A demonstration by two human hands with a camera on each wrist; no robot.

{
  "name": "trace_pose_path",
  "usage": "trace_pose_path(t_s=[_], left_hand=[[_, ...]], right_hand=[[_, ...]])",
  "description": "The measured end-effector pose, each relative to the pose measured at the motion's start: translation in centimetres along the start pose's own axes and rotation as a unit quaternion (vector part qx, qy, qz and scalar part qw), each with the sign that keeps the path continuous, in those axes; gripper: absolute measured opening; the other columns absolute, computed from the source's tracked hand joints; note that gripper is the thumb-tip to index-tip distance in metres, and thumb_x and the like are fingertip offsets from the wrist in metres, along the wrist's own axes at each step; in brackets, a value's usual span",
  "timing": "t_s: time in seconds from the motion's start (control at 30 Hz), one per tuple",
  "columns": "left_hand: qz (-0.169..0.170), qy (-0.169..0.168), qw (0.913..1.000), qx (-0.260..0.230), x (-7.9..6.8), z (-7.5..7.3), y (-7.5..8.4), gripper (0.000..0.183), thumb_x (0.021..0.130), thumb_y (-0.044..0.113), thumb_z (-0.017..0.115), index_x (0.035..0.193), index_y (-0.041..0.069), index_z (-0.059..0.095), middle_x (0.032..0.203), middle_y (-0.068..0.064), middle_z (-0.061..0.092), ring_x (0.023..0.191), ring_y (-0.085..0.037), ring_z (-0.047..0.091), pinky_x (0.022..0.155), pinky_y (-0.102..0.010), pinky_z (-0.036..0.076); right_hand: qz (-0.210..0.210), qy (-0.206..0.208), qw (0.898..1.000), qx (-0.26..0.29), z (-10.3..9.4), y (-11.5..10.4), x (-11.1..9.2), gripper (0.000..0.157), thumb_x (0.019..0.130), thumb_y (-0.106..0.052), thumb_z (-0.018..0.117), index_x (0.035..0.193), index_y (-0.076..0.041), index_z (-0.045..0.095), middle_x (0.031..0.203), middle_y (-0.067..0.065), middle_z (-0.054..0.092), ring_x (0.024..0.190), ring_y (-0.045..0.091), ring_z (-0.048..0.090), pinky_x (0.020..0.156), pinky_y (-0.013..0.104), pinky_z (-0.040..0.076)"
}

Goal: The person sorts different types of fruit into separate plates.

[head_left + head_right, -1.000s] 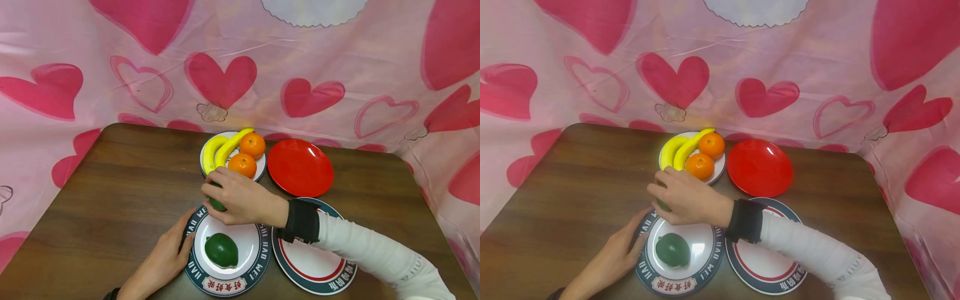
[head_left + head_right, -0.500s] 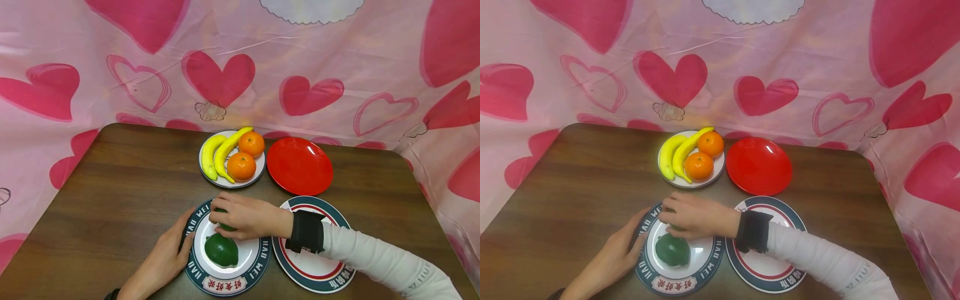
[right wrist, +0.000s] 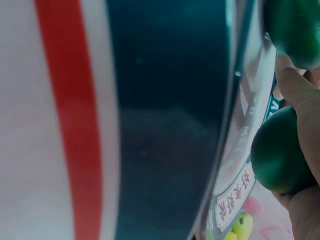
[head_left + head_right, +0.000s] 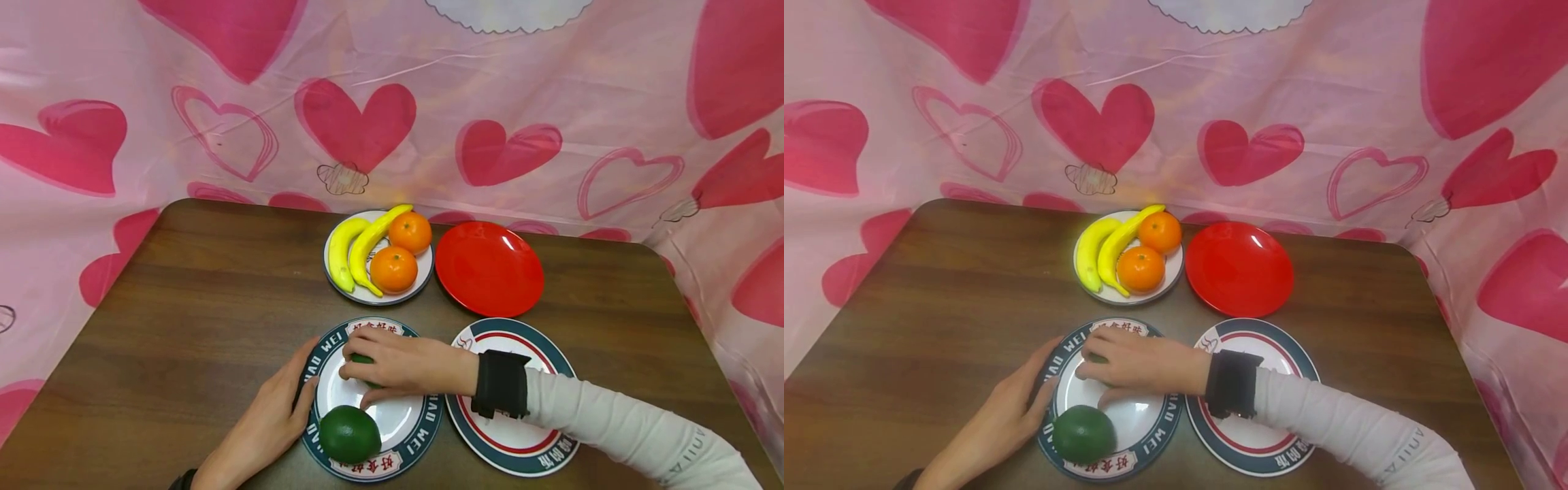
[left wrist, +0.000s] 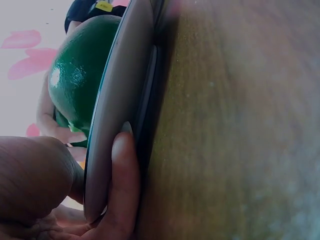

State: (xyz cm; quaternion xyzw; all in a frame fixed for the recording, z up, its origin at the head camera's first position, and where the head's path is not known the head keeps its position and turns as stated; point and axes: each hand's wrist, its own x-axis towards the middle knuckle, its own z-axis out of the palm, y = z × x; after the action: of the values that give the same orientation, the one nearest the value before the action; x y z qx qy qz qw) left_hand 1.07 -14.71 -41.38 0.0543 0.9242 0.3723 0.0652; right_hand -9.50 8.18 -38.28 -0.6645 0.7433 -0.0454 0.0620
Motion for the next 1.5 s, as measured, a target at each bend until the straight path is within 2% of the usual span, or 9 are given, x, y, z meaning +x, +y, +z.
trace_pose_path(t_s=[0.23,0.63,0.77,0.87,0.97,1.07,1.17,1.33,1.5], left_hand=[[-0.006,-0.016,0.9998,0.012,0.2,-0.1,0.1,0.057,0.104,0.012,0.054,0.158,0.007,0.034,0.153,-0.022,0.048,0.138,-0.038,0.053,0.109,-0.058,0.045],[-0.027,-0.038,0.9988,0.017,0.4,-0.3,0.3,0.06,0.105,0.015,0.054,0.16,0.01,0.03,0.156,-0.022,0.045,0.139,-0.039,0.051,0.11,-0.059,0.043],[-0.024,-0.031,0.9991,0.019,0.4,-0.1,0.3,0.06,0.104,0.014,0.054,0.159,0.009,0.031,0.156,-0.022,0.045,0.14,-0.039,0.05,0.112,-0.058,0.042],[-0.022,-0.025,0.9992,0.022,0.3,0.0,0.4,0.059,0.105,0.014,0.053,0.159,0.009,0.031,0.156,-0.023,0.045,0.141,-0.039,0.049,0.112,-0.059,0.042],[-0.018,-0.015,0.9994,0.026,0.3,0.0,0.4,0.059,0.105,0.013,0.053,0.159,0.008,0.032,0.155,-0.024,0.046,0.141,-0.04,0.049,0.112,-0.058,0.042],[-0.023,-0.016,0.9992,0.03,0.2,0.0,0.3,0.059,0.105,0.014,0.053,0.159,0.009,0.032,0.155,-0.023,0.046,0.141,-0.04,0.049,0.111,-0.059,0.042],[-0.03,-0.021,0.9988,0.032,0.3,-0.1,0.3,0.06,0.105,0.016,0.053,0.16,0.01,0.031,0.156,-0.023,0.045,0.141,-0.04,0.049,0.112,-0.059,0.042],[-0.036,-0.03,0.9984,0.032,0.3,-0.2,0.4,0.061,0.105,0.016,0.053,0.16,0.01,0.029,0.157,-0.023,0.043,0.141,-0.041,0.049,0.111,-0.06,0.042],[-0.042,-0.038,0.998,0.028,0.4,-0.1,0.5,0.061,0.105,0.016,0.053,0.161,0.012,0.028,0.159,-0.022,0.041,0.142,-0.041,0.048,0.112,-0.059,0.041]], right_hand=[[0.001,-0.046,0.999,-0.005,0.4,-0.4,-0.8,0.058,0.098,-0.057,0.058,0.148,-0.028,0.047,0.154,0.006,0.041,0.144,0.025,0.036,0.121,0.034,0.035],[0.041,-0.044,0.998,-0.015,-0.5,-1.2,-2.5,0.069,0.095,-0.063,0.057,0.155,-0.037,0.037,0.161,0.005,0.034,0.149,0.026,0.031,0.123,0.043,0.033],[0.092,-0.003,0.996,-0.023,-2.1,-1.7,-4.4,0.071,0.092,-0.061,0.064,0.155,-0.039,0.039,0.161,0.005,0.036,0.148,0.026,0.033,0.12,0.046,0.037],[0.169,0.076,0.983,-0.006,-3.3,-2.1,-6.8,0.068,0.089,-0.052,0.074,0.15,-0.034,0.048,0.156,0.004,0.044,0.143,0.025,0.04,0.112,0.047,0.047],[0.278,0.168,0.946,0.014,-4.1,-2.6,-10.0,0.062,0.085,-0.038,0.083,0.14,-0.025,0.059,0.142,0.004,0.056,0.131,0.023,0.051,0.099,0.043,0.057],[0.395,0.233,0.888,0.035,-4.1,-3.3,-13.3,0.056,0.08,-0.024,0.088,0.131,-0.017,0.065,0.127,0.006,0.064,0.117,0.024,0.062,0.084,0.043,0.062],[0.496,0.253,0.829,0.057,-3.6,-3.9,-16.3,0.052,0.081,-0.017,0.086,0.129,-0.012,0.064,0.117,0.012,0.068,0.102,0.029,0.066,0.076,0.047,0.063],[0.633,0.166,0.75,0.095,-1.7,-4.1,-20.1,0.062,0.091,-0.037,0.076,0.137,-0.002,0.053,0.114,0.026,0.065,0.096,0.04,0.064,0.075,0.059,0.058],[0.694,0.064,0.698,0.165,0.0,-4.2,-22.1,0.084,0.093,-0.061,0.063,0.143,0.002,0.043,0.111,0.027,0.064,0.091,0.035,0.063,0.072,0.058,0.058]])
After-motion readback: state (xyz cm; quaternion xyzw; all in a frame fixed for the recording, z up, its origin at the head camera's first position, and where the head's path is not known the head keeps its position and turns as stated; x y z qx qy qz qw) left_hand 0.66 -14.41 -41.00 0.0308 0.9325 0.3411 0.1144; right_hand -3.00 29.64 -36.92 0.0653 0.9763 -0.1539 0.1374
